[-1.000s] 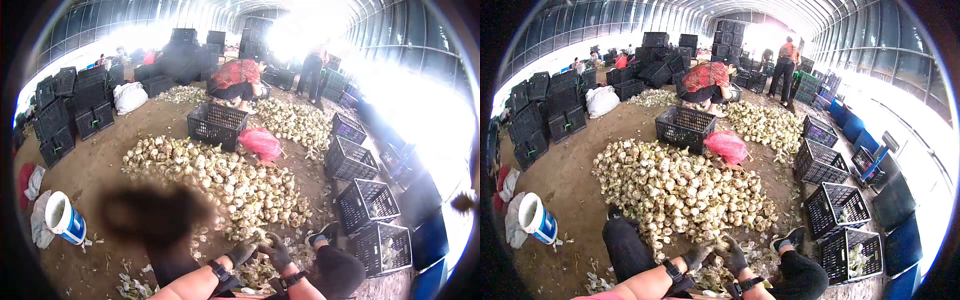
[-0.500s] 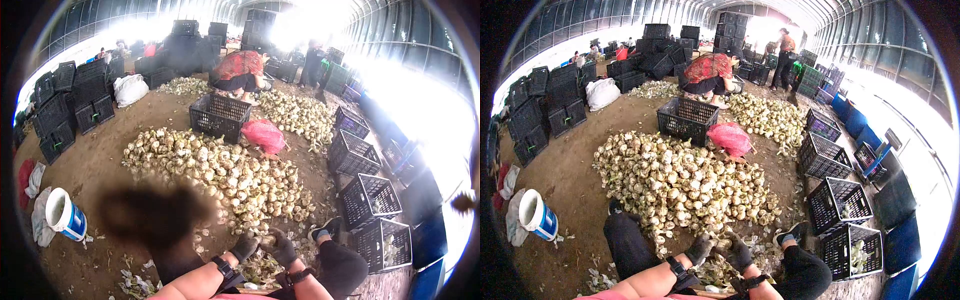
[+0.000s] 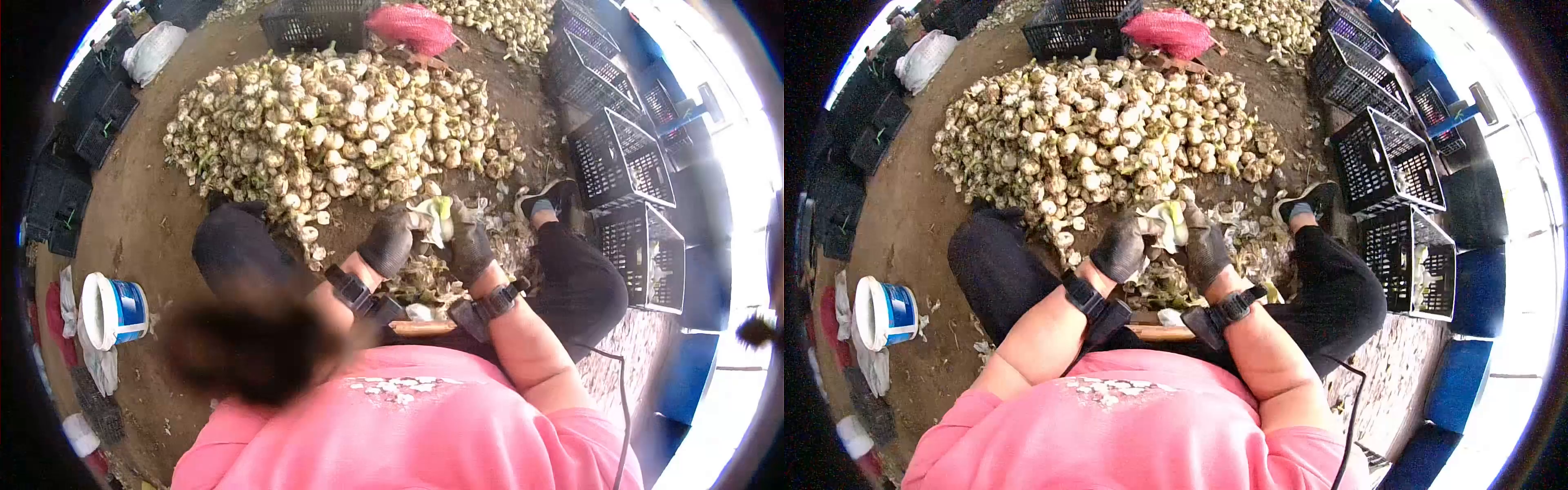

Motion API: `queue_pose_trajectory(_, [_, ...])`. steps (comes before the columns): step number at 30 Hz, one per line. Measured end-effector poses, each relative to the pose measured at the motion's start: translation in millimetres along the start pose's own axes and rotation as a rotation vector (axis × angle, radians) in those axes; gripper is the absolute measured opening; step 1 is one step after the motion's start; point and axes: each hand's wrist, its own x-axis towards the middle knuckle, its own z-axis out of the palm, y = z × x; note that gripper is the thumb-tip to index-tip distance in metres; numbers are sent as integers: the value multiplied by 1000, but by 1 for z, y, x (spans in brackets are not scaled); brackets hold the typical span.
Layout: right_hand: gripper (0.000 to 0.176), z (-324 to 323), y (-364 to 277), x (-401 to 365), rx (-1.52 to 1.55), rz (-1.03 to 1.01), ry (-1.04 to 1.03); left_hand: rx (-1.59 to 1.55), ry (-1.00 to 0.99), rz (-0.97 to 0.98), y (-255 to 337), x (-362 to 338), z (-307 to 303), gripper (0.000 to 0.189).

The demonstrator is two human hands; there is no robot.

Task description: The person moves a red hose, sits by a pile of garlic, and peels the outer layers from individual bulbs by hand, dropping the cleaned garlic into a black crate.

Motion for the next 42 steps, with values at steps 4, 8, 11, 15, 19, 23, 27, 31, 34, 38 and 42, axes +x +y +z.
queue_pose_trajectory(4, [37,-3,-2,0,321,106,37,332,103,75,-9,11,-20,21])
queue_pose_trajectory(8, [46,-13,17,-1,393,302,141,1023,349,378,-18,17,-28,17])
queue_pose_trajectory(11, [42,-14,2,5,96,122,57,1602,20,-99,-75,47,-75,36])
queue_pose_trajectory(15, [35,-31,6,18,100,98,124,1399,121,-68,-43,20,-36,59])
queue_pose_trajectory(19, [28,-39,24,17,39,25,79,107,-40,-218,2,12,-5,65])
queue_pose_trajectory(23, [21,-20,4,12,200,152,152,76,-45,-70,-18,14,-7,64])
queue_pose_trajectory(27, [31,-33,5,9,-792,-34,215,311,58,88,-16,5,7,64])
queue_pose_trajectory(31, [33,-25,-10,12,-1187,23,30,901,144,384,-23,5,1,64])
queue_pose_trajectory(34, [27,-21,4,13,-1249,-70,4,947,92,282,-23,3,-11,61])
queue_pose_trajectory(38, [22,-56,40,22,-993,32,73,278,16,87,-21,2,-9,59])
queue_pose_trajectory(42, [19,-70,50,16,-785,157,281,89,34,-107,-8,-3,1,59])
